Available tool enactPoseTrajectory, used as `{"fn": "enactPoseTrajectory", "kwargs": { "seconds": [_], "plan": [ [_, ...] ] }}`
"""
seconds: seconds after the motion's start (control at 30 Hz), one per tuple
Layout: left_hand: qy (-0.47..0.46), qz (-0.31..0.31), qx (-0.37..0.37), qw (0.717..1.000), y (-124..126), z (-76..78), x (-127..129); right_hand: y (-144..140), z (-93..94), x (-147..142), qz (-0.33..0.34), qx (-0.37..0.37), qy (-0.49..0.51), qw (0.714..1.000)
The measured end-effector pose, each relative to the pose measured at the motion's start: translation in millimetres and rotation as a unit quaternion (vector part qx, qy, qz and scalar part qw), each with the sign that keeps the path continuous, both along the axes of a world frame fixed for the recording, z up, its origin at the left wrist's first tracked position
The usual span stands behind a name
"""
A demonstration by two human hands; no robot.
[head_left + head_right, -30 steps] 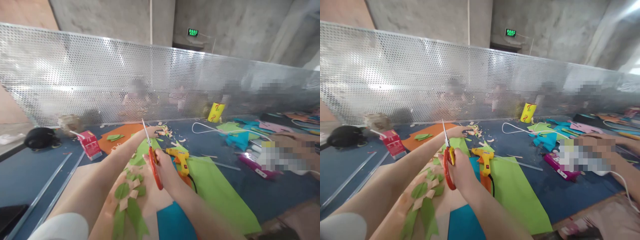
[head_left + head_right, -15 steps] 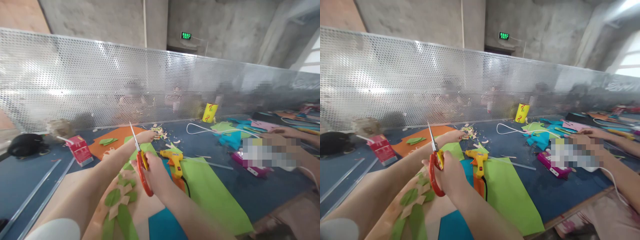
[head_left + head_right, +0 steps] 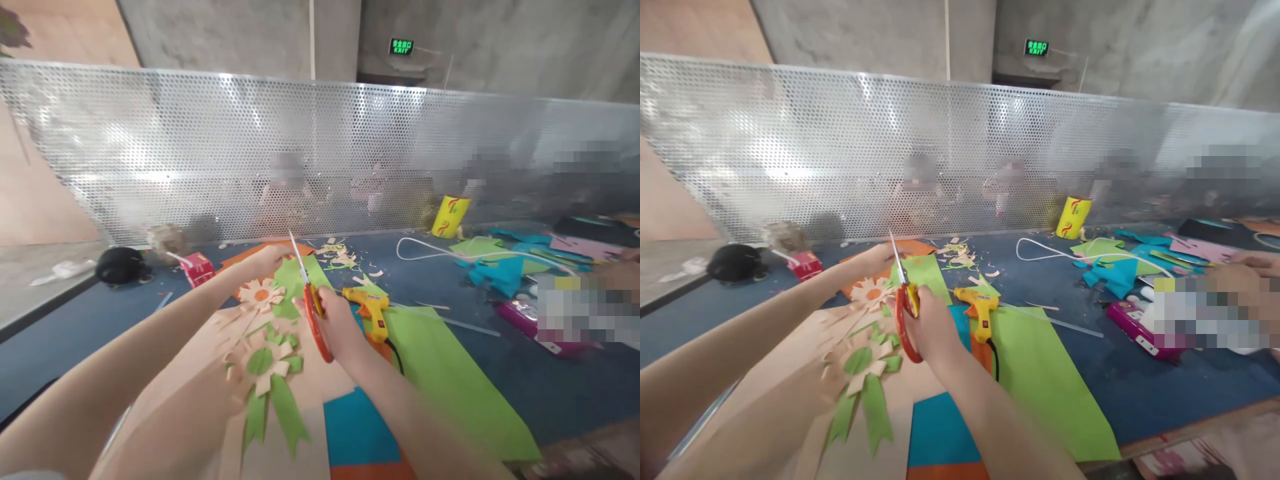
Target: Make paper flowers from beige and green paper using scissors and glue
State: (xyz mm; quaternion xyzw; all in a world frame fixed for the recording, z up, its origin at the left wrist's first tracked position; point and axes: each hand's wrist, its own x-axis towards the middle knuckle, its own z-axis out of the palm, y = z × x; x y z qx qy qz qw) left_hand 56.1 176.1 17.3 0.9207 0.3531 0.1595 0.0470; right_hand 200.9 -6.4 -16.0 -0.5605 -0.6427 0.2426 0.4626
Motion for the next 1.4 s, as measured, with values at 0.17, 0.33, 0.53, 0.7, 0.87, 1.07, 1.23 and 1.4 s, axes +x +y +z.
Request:
{"fn": "enactPoseTrajectory", "kwargs": {
  "seconds": [0.17, 0.33, 0.53, 0.7, 0.87, 1.07, 1.23, 1.4],
  "plan": [
    [0.123, 0.015, -0.097, 0.988, -48.8, 3.8, -49.6, 2.2, -1.0, 1.3, -0.014, 0.007, 0.003, 1.0],
    [0.126, -0.052, -0.202, 0.97, -92.6, 6.2, -57.4, 5.6, -4.6, 5.2, -0.026, 0.028, 0.019, 0.999],
    [0.077, -0.084, -0.194, 0.974, -99.2, -16.4, -60.5, 9.7, -12.3, 9.4, -0.016, 0.005, 0.054, 0.998],
    [0.072, -0.071, -0.213, 0.972, -97.7, -21.0, -60.3, 12.1, -15.0, 10.0, -0.016, 0.002, 0.062, 0.998],
    [0.061, -0.056, -0.182, 0.98, -105.2, -14.5, -53.6, 11.0, -12.5, 10.4, -0.021, 0.005, 0.04, 0.999],
    [0.042, -0.107, -0.154, 0.981, -108.8, -8.5, -52.3, 11.9, -14.1, 11.6, -0.024, 0.002, 0.039, 0.999],
    [0.051, -0.126, -0.218, 0.966, -103.3, -16.2, -60.4, 11.5, -12.9, 10.5, -0.031, 0.012, 0.012, 0.999],
    [-0.007, -0.113, -0.283, 0.952, -100.0, -29.1, -63.6, 9.8, -9.1, 10.5, -0.032, 0.017, 0.0, 0.999]
  ]
}}
